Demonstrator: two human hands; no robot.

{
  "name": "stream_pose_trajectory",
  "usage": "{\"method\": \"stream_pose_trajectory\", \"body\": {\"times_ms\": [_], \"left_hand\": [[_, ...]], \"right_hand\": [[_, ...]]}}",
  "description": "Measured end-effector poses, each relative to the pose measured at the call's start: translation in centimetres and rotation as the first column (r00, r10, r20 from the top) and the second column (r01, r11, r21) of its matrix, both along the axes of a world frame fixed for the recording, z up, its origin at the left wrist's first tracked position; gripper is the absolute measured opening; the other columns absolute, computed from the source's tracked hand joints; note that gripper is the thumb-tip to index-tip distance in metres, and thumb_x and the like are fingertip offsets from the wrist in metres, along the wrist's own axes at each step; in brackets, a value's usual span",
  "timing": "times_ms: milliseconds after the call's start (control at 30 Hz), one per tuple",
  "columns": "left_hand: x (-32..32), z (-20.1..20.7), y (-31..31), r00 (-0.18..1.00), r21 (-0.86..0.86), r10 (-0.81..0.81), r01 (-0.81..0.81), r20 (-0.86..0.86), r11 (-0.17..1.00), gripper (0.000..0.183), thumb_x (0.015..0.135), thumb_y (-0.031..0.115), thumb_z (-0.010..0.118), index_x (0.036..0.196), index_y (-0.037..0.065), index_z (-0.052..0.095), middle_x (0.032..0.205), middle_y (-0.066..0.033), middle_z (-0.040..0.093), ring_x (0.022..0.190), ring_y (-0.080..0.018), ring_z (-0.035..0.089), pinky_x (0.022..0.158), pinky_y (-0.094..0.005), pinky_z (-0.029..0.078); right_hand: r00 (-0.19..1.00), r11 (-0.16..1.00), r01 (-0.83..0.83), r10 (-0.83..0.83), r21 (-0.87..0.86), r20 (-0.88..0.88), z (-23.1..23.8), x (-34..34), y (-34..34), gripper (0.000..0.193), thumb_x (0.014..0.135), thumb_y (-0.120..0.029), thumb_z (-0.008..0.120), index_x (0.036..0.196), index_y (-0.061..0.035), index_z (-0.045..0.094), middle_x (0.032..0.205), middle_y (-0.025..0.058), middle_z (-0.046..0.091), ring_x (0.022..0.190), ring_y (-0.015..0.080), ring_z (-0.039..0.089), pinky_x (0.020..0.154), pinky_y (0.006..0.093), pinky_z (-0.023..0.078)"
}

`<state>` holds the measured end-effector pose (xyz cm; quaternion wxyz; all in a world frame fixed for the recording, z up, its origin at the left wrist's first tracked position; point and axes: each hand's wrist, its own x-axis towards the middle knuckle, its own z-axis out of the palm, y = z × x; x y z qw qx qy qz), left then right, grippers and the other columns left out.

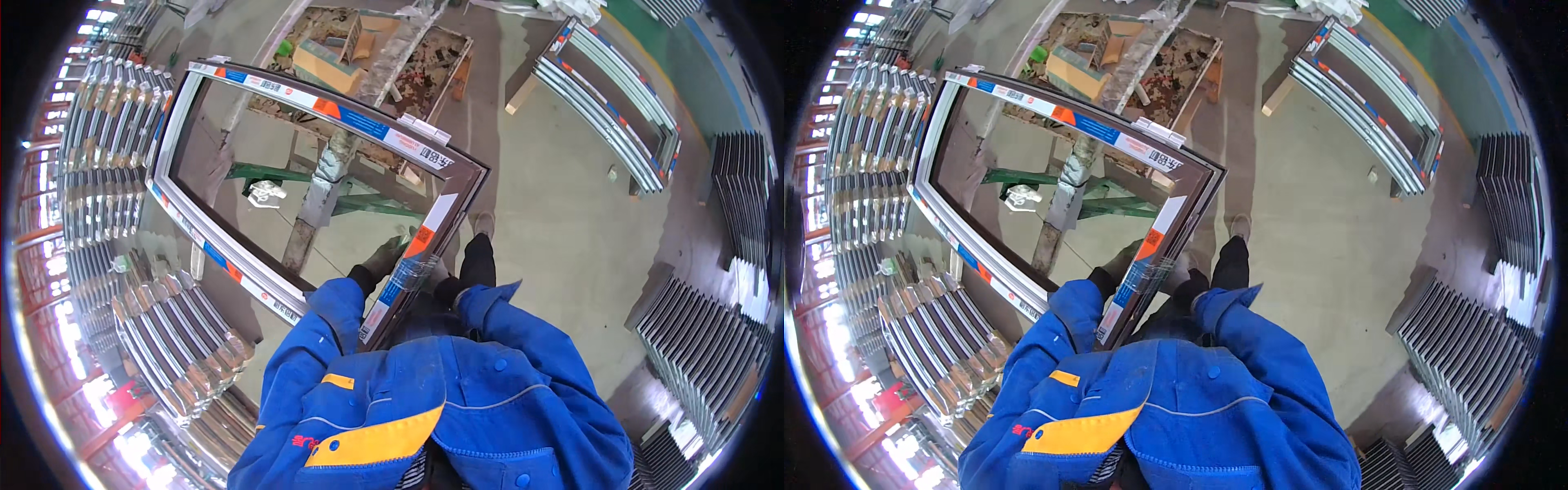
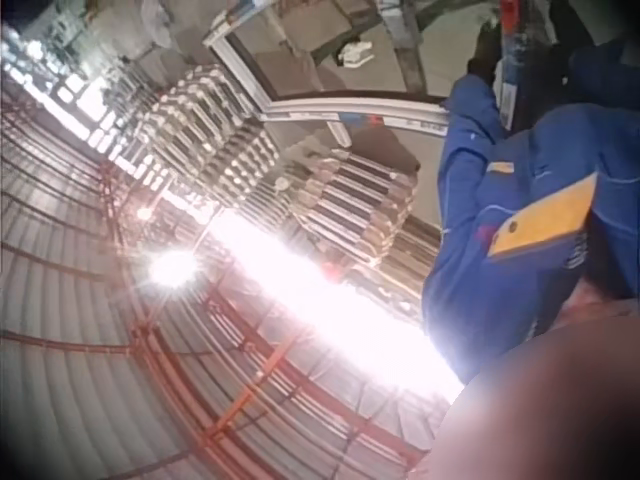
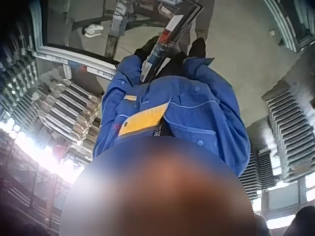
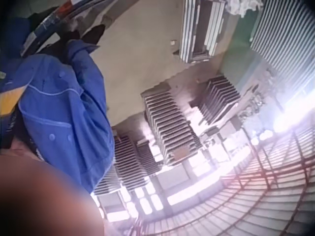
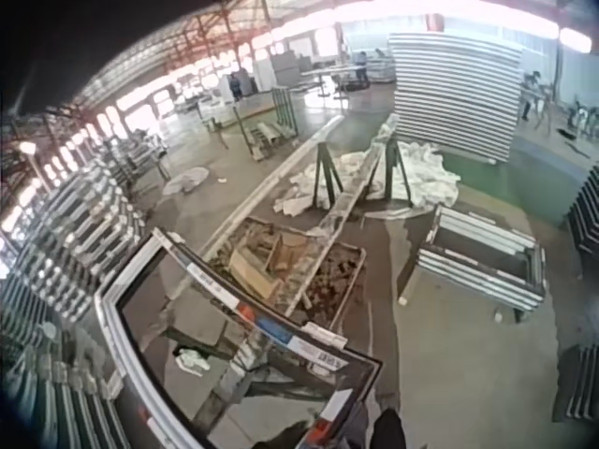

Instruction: Attaching protective cardboard edges to metal window frames and securing them with tape using a handheld dispenser.

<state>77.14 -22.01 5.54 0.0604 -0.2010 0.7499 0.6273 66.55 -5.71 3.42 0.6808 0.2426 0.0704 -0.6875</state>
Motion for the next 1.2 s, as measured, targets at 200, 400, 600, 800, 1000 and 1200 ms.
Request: {"method": "stream_pose_trajectory", "body": {"times_ms": [200, 400, 600, 800, 1000, 1200], "left_hand": [[-1.2, 3.0, -1.2, 0.937, 0.235, 0.071, -0.158, 0.343, 0.959, 0.053, 0.095, 0.044, 0.069, 0.130, 0.005, 0.061, 0.103, -0.0066, 0.070, 0.081, -0.0154, 0.067, 0.064, -0.0310, 0.056], [0.9, 9.6, -5.2, 0.868, 0.354, 0.228, -0.401, 0.441, 0.845, 0.053, 0.090, 0.025, 0.073, 0.136, 0.004, 0.058, 0.115, -0.0132, 0.068, 0.101, -0.0271, 0.070, 0.087, -0.0434, 0.062], [0.1, 16.8, -6.7, 0.933, 0.709, 0.283, -0.353, 0.220, 0.611, 0.079, 0.084, 0.041, 0.079, 0.144, 0.000, 0.049, 0.123, -0.0199, 0.068, 0.109, -0.0346, 0.069, 0.098, -0.0500, 0.057], [1.2, 18.2, -4.6, 0.942, 0.667, 0.266, -0.332, 0.204, 0.667, 0.074, 0.089, 0.038, 0.075, 0.146, 0.000, 0.047, 0.127, -0.0187, 0.066, 0.116, -0.0313, 0.067, 0.102, -0.0463, 0.054], [5.0, 19.9, -4.0, 0.886, 0.569, 0.404, -0.457, 0.226, 0.683, 0.072, 0.091, 0.036, 0.073, 0.149, 0.005, 0.046, 0.140, -0.0125, 0.060, 0.126, -0.0298, 0.062, 0.107, -0.0495, 0.051], [3.9, 25.1, -2.5, 0.913, 0.454, 0.358, -0.407, 0.195, 0.793, 0.078, 0.089, 0.040, 0.075, 0.151, 0.006, 0.042, 0.143, -0.0114, 0.056, 0.132, -0.0287, 0.057, 0.111, -0.0473, 0.048]], "right_hand": [[0.958, 0.983, -0.180, 0.167, -0.035, -0.235, -2.4, -0.3, -0.2, 0.062, 0.102, -0.058, 0.043, 0.123, -0.0039, 0.065, 0.126, 0.0156, 0.067, 0.120, 0.0324, 0.060, 0.107, 0.0516, 0.045], [-0.532, 0.864, -0.295, 0.207, 0.409, -0.821, 6.1, -6.6, 2.7, 0.045, 0.098, -0.036, 0.060, 0.122, 0.0014, 0.065, 0.110, 0.0188, 0.072, 0.104, 0.0310, 0.069, 0.101, 0.0457, 0.051], [-0.291, 0.901, -0.213, 0.310, 0.377, -0.905, 18.0, -12.7, 6.9, 0.039, 0.090, -0.014, 0.071, 0.124, 0.0019, 0.065, 0.101, 0.0189, 0.073, 0.097, 0.0313, 0.071, 0.087, 0.0401, 0.056], [-0.474, 0.998, 0.057, 0.009, -0.020, -0.880, 26.1, -10.2, 2.6, 0.044, 0.086, -0.014, 0.078, 0.126, 0.0005, 0.066, 0.105, 0.0169, 0.070, 0.096, 0.0322, 0.071, 0.086, 0.0412, 0.057], [-0.801, 1.000, -0.006, 0.007, 0.021, -0.598, 25.7, -3.1, -2.4, 0.092, 0.072, -0.030, 0.084, 0.149, -0.0031, 0.041, 0.137, 0.0226, 0.053, 0.127, 0.0419, 0.055, 0.109, 0.0532, 0.043], [-0.708, 0.993, 0.022, -0.068, -0.118, -0.703, 25.7, -2.4, -1.4, 0.099, 0.063, -0.021, 0.084, 0.150, -0.0033, 0.039, 0.134, 0.0241, 0.051, 0.125, 0.0423, 0.054, 0.106, 0.0526, 0.044]]}}
